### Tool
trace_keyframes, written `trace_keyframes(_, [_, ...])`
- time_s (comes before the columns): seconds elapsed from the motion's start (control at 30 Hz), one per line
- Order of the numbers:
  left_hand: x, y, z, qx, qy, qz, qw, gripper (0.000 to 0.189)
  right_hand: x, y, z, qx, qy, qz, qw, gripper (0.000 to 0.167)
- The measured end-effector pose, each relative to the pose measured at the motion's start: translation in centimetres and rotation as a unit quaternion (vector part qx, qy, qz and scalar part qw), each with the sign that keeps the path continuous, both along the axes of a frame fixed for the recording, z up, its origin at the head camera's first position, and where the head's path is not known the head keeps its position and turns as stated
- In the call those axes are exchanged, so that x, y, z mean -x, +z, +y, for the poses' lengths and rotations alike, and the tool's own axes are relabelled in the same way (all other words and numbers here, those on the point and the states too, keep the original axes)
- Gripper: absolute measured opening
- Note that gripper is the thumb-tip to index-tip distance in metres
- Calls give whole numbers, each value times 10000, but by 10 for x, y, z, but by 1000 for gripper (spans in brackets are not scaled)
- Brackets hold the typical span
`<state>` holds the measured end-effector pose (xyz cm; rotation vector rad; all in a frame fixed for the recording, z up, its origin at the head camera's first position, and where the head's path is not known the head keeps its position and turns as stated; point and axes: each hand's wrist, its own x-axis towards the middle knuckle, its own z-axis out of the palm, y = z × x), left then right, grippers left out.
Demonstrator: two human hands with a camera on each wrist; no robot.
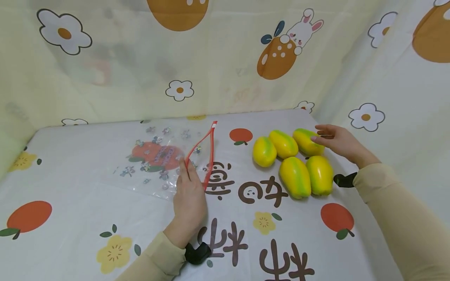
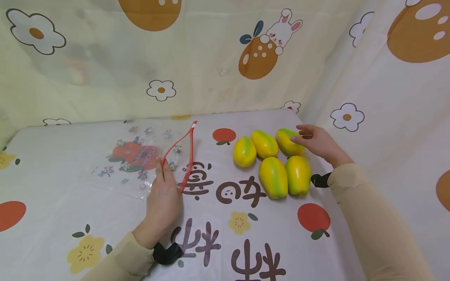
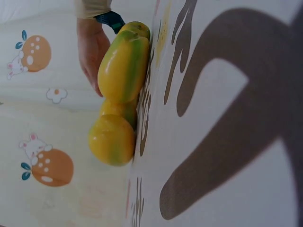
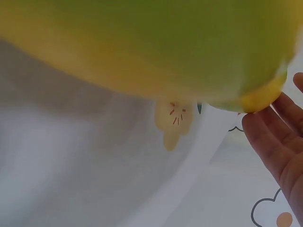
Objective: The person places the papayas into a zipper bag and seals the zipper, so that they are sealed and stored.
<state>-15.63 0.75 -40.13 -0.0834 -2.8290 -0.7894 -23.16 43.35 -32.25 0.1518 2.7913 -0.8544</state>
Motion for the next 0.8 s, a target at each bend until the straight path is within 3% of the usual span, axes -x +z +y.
trace_keyframes(0.17, [-1, 1, 0, 12, -14, 46, 10000, 66, 2, -1, 3, -75, 101, -75, 9999, 85])
trace_keyframes(0.4, [-1, -1, 1, 28, 64, 383, 9992, 60, 8, -4, 8, -293, 277, -260, 9989, 89])
trace_keyframes(0.8, [-1, -1, 1, 25, 40, 215, 9998, 65, 10, -9, 12, -354, 364, -489, 9975, 91])
